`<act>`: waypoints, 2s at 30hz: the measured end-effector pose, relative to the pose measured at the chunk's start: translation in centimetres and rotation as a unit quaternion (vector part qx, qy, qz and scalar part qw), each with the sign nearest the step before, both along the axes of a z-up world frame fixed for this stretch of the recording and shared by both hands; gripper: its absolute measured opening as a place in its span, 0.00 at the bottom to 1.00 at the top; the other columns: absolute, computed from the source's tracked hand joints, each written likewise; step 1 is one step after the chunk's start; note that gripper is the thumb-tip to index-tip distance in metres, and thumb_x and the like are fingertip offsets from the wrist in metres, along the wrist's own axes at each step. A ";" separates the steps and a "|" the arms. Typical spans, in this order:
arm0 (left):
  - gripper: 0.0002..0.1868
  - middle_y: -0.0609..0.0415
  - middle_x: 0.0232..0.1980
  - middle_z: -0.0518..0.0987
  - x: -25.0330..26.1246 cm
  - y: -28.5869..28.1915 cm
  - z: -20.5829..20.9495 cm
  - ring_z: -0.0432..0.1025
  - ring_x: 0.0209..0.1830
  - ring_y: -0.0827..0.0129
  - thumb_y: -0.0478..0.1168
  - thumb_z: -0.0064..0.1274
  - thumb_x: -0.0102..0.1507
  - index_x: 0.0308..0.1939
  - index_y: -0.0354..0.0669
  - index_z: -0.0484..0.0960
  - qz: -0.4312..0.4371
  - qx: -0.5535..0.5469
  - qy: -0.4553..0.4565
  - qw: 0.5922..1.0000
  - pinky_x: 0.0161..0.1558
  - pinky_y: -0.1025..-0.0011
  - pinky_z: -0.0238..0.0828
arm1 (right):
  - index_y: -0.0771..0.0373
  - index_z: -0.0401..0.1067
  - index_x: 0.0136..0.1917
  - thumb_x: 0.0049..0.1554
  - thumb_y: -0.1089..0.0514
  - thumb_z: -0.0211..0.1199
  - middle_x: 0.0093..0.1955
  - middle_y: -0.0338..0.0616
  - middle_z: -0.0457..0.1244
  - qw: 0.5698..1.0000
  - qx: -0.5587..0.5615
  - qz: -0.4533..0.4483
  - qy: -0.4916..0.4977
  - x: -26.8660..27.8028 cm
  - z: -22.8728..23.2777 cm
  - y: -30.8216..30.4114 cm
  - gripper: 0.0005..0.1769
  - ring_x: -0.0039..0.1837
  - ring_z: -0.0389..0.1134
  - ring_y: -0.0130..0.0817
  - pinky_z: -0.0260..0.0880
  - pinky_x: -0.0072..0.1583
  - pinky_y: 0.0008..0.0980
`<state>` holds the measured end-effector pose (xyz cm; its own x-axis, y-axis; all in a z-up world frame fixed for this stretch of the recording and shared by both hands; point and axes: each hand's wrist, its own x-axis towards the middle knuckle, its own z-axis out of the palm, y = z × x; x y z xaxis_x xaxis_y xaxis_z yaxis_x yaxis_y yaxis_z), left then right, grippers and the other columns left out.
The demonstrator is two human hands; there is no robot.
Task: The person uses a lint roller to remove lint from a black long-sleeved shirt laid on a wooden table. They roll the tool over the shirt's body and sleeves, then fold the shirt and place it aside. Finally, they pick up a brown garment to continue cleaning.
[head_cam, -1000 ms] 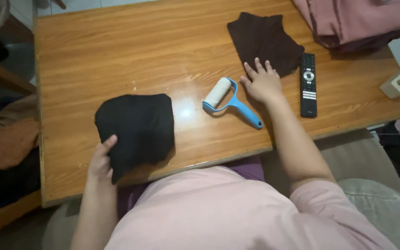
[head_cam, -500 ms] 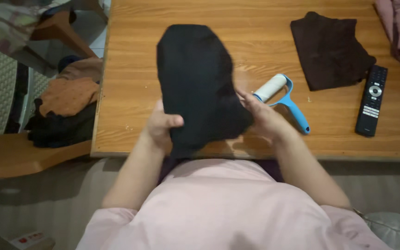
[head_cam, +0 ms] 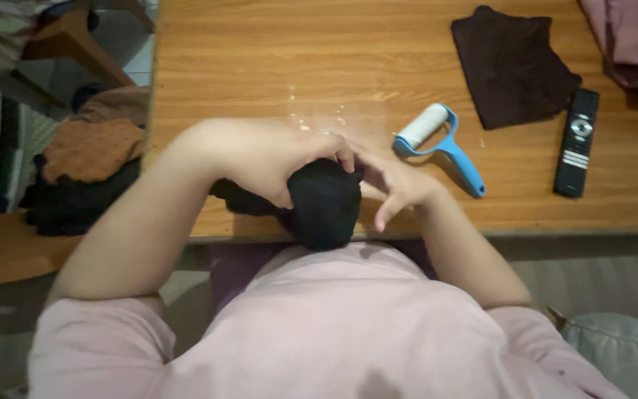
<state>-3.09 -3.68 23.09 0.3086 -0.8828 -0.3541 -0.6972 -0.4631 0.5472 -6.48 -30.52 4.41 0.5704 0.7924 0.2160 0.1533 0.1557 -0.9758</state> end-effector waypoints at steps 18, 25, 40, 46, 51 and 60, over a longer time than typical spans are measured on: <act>0.56 0.39 0.67 0.72 6.7 -3.6 -8.2 0.71 0.63 0.51 0.42 0.77 0.44 0.71 0.39 0.63 0.145 -0.207 -0.082 0.964 0.59 0.59 0.70 | 0.75 0.67 0.72 0.48 0.72 0.73 0.64 0.52 0.68 0.951 -0.004 -0.197 0.238 -5.2 5.1 -4.5 0.38 0.65 0.70 0.39 0.71 0.68 0.40; 0.60 0.36 0.67 0.73 3.3 -7.3 -20.8 0.73 0.68 0.51 0.83 0.30 0.58 0.71 0.32 0.68 0.050 -0.250 0.704 0.663 0.67 0.56 0.70 | 0.76 0.63 0.73 0.47 0.69 0.68 0.66 0.54 0.66 0.895 0.126 -0.365 0.224 -3.0 9.6 -11.7 0.41 0.66 0.70 0.44 0.70 0.69 0.42; 0.52 0.38 0.64 0.76 15.9 -34.1 -21.8 0.83 0.40 0.51 0.67 0.60 0.54 0.75 0.41 0.66 0.296 -0.161 0.662 0.669 0.35 0.60 0.78 | 0.70 0.67 0.68 0.49 0.63 0.67 0.55 0.50 0.68 0.789 -0.210 -0.554 0.163 13.0 5.0 -35.9 0.33 0.56 0.72 0.41 0.75 0.54 0.41; 0.48 0.37 0.71 0.67 14.0 -37.9 -26.6 0.81 0.41 0.56 0.51 0.64 0.60 0.77 0.49 0.52 0.413 -0.143 0.528 0.728 0.39 0.59 0.78 | 0.64 0.55 0.80 0.44 0.67 0.68 0.65 0.52 0.66 0.736 -0.209 -0.598 0.237 14.1 -6.4 -39.6 0.51 0.60 0.70 0.41 0.72 0.57 0.37; 0.30 0.34 0.57 0.85 14.0 -38.3 -27.3 0.79 0.32 0.65 0.44 0.64 0.59 0.65 0.44 0.76 0.296 -0.184 0.343 0.872 0.32 0.59 0.79 | 0.66 0.51 0.81 0.45 0.64 0.72 0.71 0.56 0.61 0.718 -0.390 -0.568 0.095 14.8 -4.2 -38.9 0.55 0.68 0.65 0.47 0.67 0.65 0.40; 0.32 0.50 0.78 0.63 16.6 -33.8 -23.2 0.55 0.79 0.55 0.59 0.55 0.65 0.71 0.58 0.71 0.075 -0.153 -0.243 0.955 0.72 0.49 0.54 | 0.47 0.53 0.84 0.52 0.30 0.68 0.87 0.56 0.40 0.648 -0.595 -0.401 -0.257 12.6 -1.5 -30.1 0.54 0.86 0.36 0.56 0.38 0.80 0.57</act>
